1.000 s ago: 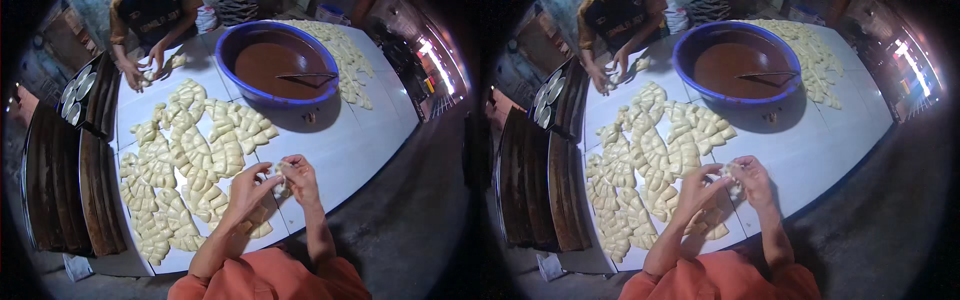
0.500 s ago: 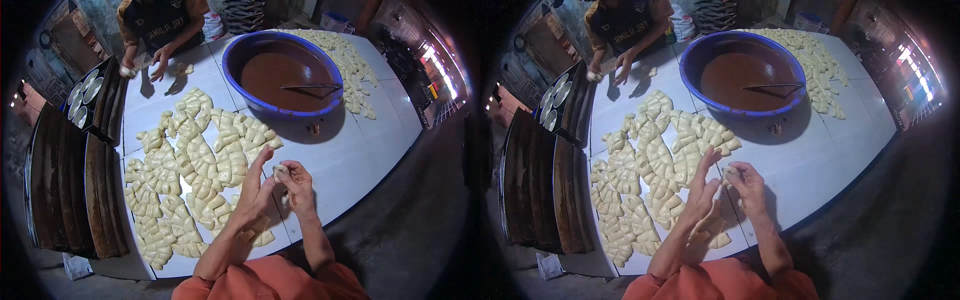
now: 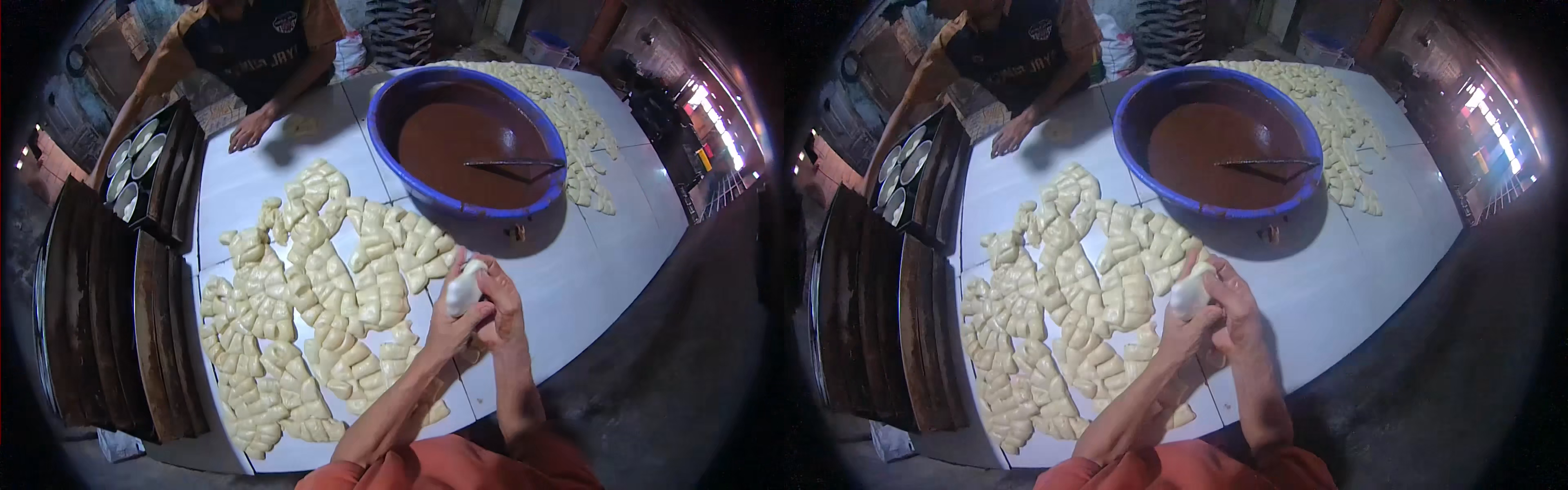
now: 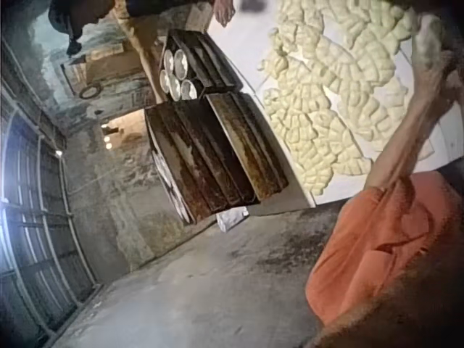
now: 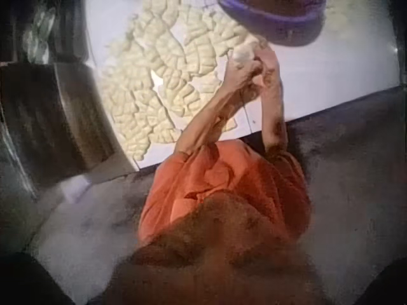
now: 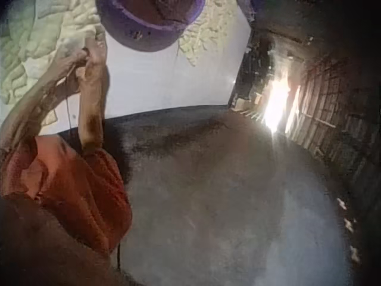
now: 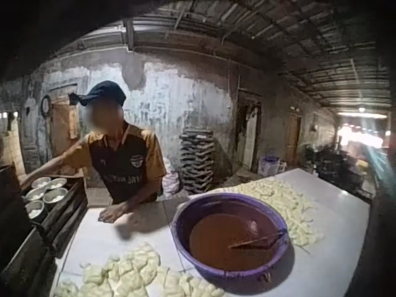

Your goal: The person prepares pastries by hand by scooping a chocolate filling into pieces of dough, rolling and pinching them closed, and placing the filled dough units into round baking pans on a stacked rack.

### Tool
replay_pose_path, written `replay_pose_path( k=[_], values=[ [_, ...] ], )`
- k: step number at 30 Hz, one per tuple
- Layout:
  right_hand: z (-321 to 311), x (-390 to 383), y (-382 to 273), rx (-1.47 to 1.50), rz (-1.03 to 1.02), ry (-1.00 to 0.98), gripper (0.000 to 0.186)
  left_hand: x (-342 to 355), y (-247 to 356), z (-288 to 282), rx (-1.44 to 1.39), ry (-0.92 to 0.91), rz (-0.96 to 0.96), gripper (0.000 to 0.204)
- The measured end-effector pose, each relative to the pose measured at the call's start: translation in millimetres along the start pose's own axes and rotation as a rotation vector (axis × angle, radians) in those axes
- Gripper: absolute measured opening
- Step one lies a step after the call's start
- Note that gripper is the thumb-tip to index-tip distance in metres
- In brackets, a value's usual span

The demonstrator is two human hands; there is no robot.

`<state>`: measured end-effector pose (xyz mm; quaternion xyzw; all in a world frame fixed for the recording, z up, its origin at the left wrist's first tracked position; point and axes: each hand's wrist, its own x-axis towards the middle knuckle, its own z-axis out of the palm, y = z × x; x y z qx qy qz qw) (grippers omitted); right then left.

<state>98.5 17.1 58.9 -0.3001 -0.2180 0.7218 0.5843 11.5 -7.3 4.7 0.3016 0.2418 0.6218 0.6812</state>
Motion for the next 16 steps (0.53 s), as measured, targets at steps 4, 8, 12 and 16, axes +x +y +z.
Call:
replay_pose_path(
  k=[4,8,12,16],
  values=[
    [3.1,71.9,-48.4,-0.395,-0.22,-0.087,0.019,-0.6,16.6,-5.4,0.283,0.015,-0.181,0.085],
    [8.7,158.9,-87.9,-1.028,-0.148,-0.149,0.019,-15.8,34.2,-35.0,0.356,0.053,-0.44,0.053],
    [-6.8,206.8,-66.4,-1.894,0.03,-0.284,0.031,-22.1,42.0,-42.2,0.439,0.151,-0.303,0.044],
    [-6.7,215.3,-56.5,-2.042,0.203,-0.519,0.042,-27.5,44.3,-55.3,0.506,0.097,-0.357,0.047]
  ],
)
